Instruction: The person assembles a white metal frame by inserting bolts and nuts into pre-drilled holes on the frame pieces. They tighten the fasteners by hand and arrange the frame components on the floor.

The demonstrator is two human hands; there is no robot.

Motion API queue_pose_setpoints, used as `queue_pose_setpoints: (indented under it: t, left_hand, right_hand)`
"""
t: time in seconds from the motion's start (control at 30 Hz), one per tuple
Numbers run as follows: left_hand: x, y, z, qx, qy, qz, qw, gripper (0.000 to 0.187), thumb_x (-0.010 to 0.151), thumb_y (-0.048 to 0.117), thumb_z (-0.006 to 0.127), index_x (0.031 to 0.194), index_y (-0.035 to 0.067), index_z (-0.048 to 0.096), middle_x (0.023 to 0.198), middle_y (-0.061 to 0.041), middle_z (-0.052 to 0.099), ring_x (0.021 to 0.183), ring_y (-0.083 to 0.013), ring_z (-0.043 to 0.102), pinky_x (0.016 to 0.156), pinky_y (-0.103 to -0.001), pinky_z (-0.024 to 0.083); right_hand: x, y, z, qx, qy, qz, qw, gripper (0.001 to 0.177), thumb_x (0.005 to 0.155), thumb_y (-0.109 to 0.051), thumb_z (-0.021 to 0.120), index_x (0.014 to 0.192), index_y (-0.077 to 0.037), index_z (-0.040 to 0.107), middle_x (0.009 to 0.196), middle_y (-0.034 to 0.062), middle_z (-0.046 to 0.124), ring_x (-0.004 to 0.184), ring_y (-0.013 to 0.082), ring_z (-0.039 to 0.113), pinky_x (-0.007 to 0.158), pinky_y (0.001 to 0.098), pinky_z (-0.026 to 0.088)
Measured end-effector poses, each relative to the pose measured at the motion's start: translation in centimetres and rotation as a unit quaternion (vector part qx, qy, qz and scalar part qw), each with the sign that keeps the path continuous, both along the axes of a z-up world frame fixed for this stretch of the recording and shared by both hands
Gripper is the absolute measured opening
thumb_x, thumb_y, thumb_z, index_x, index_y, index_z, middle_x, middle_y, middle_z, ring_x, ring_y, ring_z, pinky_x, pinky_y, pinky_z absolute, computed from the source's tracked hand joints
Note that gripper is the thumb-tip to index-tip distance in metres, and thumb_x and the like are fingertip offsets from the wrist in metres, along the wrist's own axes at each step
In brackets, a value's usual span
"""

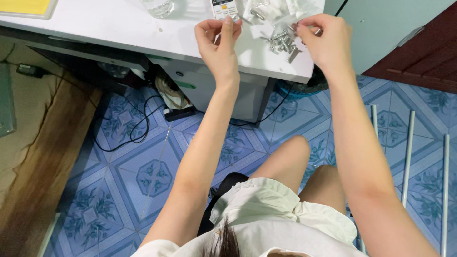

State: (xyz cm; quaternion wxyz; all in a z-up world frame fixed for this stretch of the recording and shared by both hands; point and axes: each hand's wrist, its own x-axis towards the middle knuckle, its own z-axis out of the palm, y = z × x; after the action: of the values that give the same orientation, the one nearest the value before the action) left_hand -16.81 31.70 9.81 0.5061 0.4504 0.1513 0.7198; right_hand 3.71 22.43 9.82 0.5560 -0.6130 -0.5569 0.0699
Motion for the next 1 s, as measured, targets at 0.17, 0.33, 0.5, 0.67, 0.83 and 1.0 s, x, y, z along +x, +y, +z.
queue_pose_setpoints:
  t: [0.17,0.33,0.5,0.67,0.83,1.0]
  left_hand:
    - [2.5,1.0,0.1,0.03,-0.011,-0.03,0.999,0.02,0.103,0.006,0.067,0.108,0.0,0.049,0.101,-0.01,0.058,0.096,-0.0229,0.071,0.099,-0.042,0.061]
    - [2.9,2.1,0.3,0.03,-0.082,-0.117,0.989,0.02,0.103,0.008,0.067,0.109,0.001,0.049,0.101,-0.01,0.059,0.097,-0.0239,0.071,0.102,-0.045,0.059]
    - [1.8,1.9,0.8,0.017,-0.098,-0.111,0.989,0.023,0.102,0.009,0.069,0.112,0.003,0.05,0.1,-0.01,0.061,0.098,-0.0235,0.07,0.104,-0.046,0.057]
    - [0.3,1.6,2.6,-0.05,-0.166,-0.192,0.966,0.023,0.097,0.011,0.07,0.105,0.006,0.048,0.095,-0.011,0.064,0.097,-0.025,0.07,0.101,-0.046,0.06]
    - [-1.6,0.9,2.6,-0.172,-0.225,-0.163,0.945,0.022,0.097,0.012,0.069,0.107,0.006,0.051,0.093,-0.007,0.063,0.075,-0.0123,0.059,0.071,-0.027,0.057]
    - [-2.3,0.1,1.3,-0.221,-0.171,-0.122,0.952,0.024,0.097,0.017,0.071,0.105,0.005,0.052,0.087,-0.005,0.06,0.059,-0.009,0.045,0.045,-0.023,0.029]
  right_hand:
    - [1.8,-1.7,0.1,-0.027,0.253,0.124,0.959,0.025,0.099,-0.005,0.063,0.122,0.004,0.065,0.097,0.0121,0.075,0.082,0.0147,0.072,0.071,0.026,0.06]
    - [2.8,-2.4,-1.1,-0.014,0.348,0.18,0.92,0.024,0.103,-0.001,0.061,0.126,0.006,0.062,0.106,0.0141,0.073,0.087,0.0147,0.069,0.078,0.0264,0.058]
    - [3.6,-0.9,-1.3,-0.042,0.354,0.162,0.92,0.03,0.101,-0.004,0.064,0.13,0.004,0.063,0.094,0.0121,0.073,0.075,0.0116,0.066,0.063,0.0234,0.052]
    - [4.3,1.3,0.1,-0.113,0.239,0.134,0.955,0.024,0.1,-0.008,0.071,0.12,0.005,0.069,0.081,0.0082,0.07,0.061,0.0072,0.058,0.051,0.0225,0.043]
    - [4.2,1.2,0.2,-0.095,0.253,0.113,0.956,0.02,0.099,-0.008,0.068,0.117,0.002,0.07,0.08,0.0075,0.07,0.06,0.0063,0.058,0.052,0.0216,0.045]
    - [3.9,0.8,-0.7,-0.052,0.299,0.127,0.944,0.017,0.101,-0.006,0.066,0.116,0.003,0.071,0.086,0.0089,0.072,0.067,0.0092,0.064,0.056,0.0231,0.049]
